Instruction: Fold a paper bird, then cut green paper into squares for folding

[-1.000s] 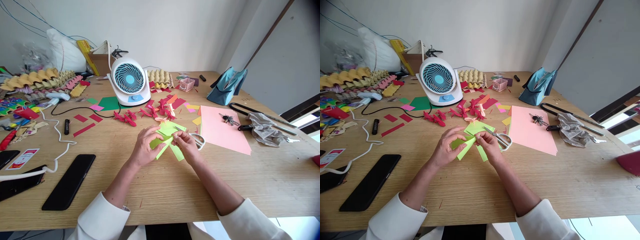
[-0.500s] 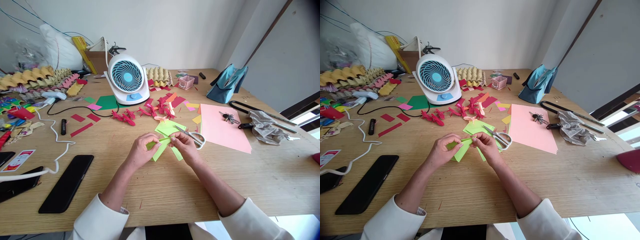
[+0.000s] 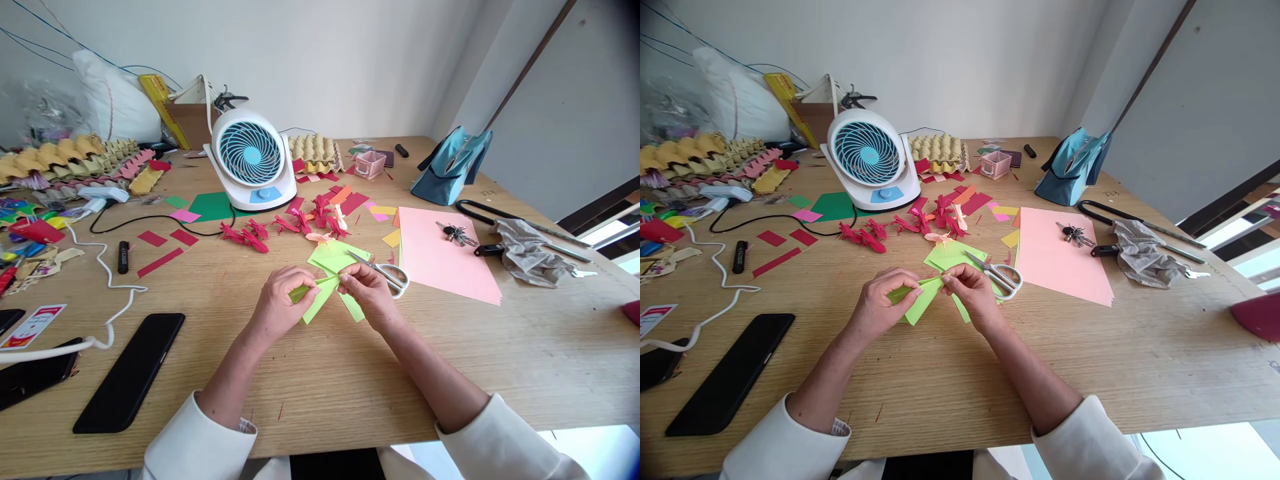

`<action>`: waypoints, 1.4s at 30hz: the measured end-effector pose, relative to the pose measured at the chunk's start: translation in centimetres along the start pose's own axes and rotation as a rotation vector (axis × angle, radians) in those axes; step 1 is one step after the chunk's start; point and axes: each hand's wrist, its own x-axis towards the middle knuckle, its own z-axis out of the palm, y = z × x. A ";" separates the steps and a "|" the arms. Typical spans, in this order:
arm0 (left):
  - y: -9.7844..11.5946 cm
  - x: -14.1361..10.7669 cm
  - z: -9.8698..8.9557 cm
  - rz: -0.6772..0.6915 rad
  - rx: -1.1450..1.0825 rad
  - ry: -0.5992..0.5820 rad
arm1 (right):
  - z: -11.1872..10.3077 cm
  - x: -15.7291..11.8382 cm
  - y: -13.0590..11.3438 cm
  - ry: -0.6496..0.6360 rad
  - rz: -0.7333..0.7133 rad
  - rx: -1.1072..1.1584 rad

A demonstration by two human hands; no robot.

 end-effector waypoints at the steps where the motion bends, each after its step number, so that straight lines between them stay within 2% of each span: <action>1: 0.0 0.0 0.0 0.001 0.000 -0.003 | 0.0 0.0 -0.1 0.001 -0.002 -0.001; 24: 0.3 0.0 -0.4 0.005 0.035 0.020 | 0.3 -0.2 -0.7 0.018 0.007 -0.012; 42: 0.3 0.0 -0.7 -0.022 0.038 0.040 | -0.2 -0.3 -0.2 0.002 -0.010 -0.017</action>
